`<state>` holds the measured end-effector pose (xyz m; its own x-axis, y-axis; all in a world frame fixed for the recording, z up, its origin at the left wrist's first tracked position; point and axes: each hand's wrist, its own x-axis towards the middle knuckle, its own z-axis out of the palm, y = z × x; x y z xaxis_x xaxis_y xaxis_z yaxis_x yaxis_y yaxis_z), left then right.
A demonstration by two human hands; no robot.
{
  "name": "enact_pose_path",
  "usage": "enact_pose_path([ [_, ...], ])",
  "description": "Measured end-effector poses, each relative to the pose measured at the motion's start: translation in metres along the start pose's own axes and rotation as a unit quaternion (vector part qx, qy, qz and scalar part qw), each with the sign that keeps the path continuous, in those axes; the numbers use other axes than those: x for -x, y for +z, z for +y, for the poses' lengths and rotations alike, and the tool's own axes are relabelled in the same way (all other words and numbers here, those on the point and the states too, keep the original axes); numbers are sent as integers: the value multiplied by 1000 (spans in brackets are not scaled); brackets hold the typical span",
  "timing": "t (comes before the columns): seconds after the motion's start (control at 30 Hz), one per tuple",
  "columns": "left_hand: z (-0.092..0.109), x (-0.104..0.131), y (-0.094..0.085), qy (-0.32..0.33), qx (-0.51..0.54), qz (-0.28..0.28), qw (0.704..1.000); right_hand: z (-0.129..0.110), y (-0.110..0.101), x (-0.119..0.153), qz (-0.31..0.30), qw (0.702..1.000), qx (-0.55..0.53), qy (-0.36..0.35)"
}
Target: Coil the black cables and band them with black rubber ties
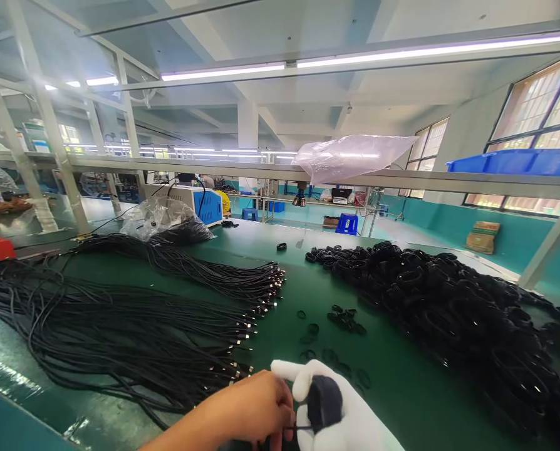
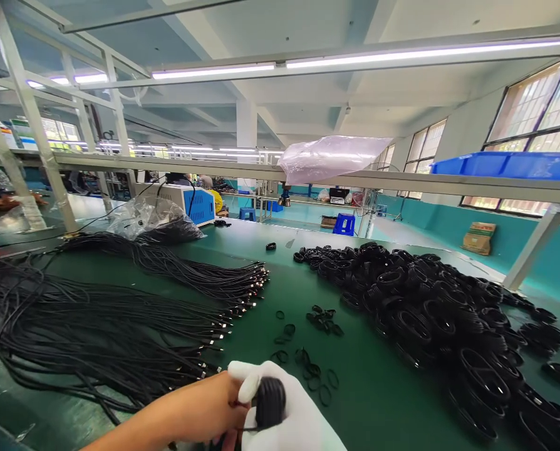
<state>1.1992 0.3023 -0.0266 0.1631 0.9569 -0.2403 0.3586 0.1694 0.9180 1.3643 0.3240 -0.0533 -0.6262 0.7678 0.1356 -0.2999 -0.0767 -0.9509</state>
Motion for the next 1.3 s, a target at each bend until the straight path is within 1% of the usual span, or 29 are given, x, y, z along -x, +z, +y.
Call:
enact_pose_path([
  [0.07, 6, 3, 1, -20, 57, -17, 998, 4, -6, -3, -61, 993, -103, 5],
  [0.1, 10, 5, 1, -19, 94, -18, 995, 6, -8, -5, -94, 985, -144, 0],
  [0.17, 15, 11, -1, 21, 192, 3, 981, 9, -12, -9, -140, 969, -204, -2],
  [0.2, 17, 14, -1, 51, 232, 23, 971, 10, -13, -10, -143, 967, -209, 4],
  [0.23, 18, 17, 0, 84, 250, 50, 963, 11, -13, -11, -139, 969, -205, 17],
  [0.27, 19, 20, 1, 118, 236, 84, 961, 11, -12, -11, -130, 971, -197, 35],
  [0.3, 19, 22, 3, 152, 184, 118, 964, 10, -11, -10, -116, 974, -187, 54],
  [0.33, 19, 24, 6, 181, 101, 146, 967, 9, -10, -9, -104, 977, -172, 69],
  [0.37, 20, 25, 8, 203, 10, 157, 966, 9, -9, -8, -94, 981, -154, 78],
  [0.43, 21, 24, 13, 232, -150, 142, 951, 9, -7, -7, -82, 986, -110, 96],
  [0.47, 22, 22, 15, 236, -204, 134, 940, 11, -6, -6, -82, 987, -89, 103],
  [0.53, 21, 18, 19, 230, -266, 138, 926, 17, -7, -6, -86, 987, -73, 113],
  [0.6, 19, 14, 22, 216, -277, 163, 922, 26, -8, -6, -73, 981, -124, 132],
  [0.7, 15, 11, 24, 204, -244, 195, 928, 36, -10, -7, -51, 950, -240, 194],
  [0.77, 12, 10, 25, 203, -227, 205, 930, 39, -12, -7, -69, 936, -274, 208],
  [0.87, 9, 9, 26, 205, -208, 212, 933, 35, -11, -6, -114, 939, -279, 167],
  [0.93, 5, 8, 25, 209, -178, 218, 937, 30, -8, -6, -117, 943, -274, 147],
  [1.03, 2, 8, 24, 224, -127, 230, 939, 22, 1, -7, -113, 944, -273, 145],
  [1.13, 2, 9, 24, 237, -116, 242, 934, 16, 8, -9, -124, 945, -268, 139],
  [1.23, 3, 10, 25, 239, -120, 246, 932, 17, 5, -9, -110, 946, -268, 146],
  [1.3, 5, 9, 24, 236, -119, 244, 933, 22, 1, -9, -119, 943, -270, 152],
])
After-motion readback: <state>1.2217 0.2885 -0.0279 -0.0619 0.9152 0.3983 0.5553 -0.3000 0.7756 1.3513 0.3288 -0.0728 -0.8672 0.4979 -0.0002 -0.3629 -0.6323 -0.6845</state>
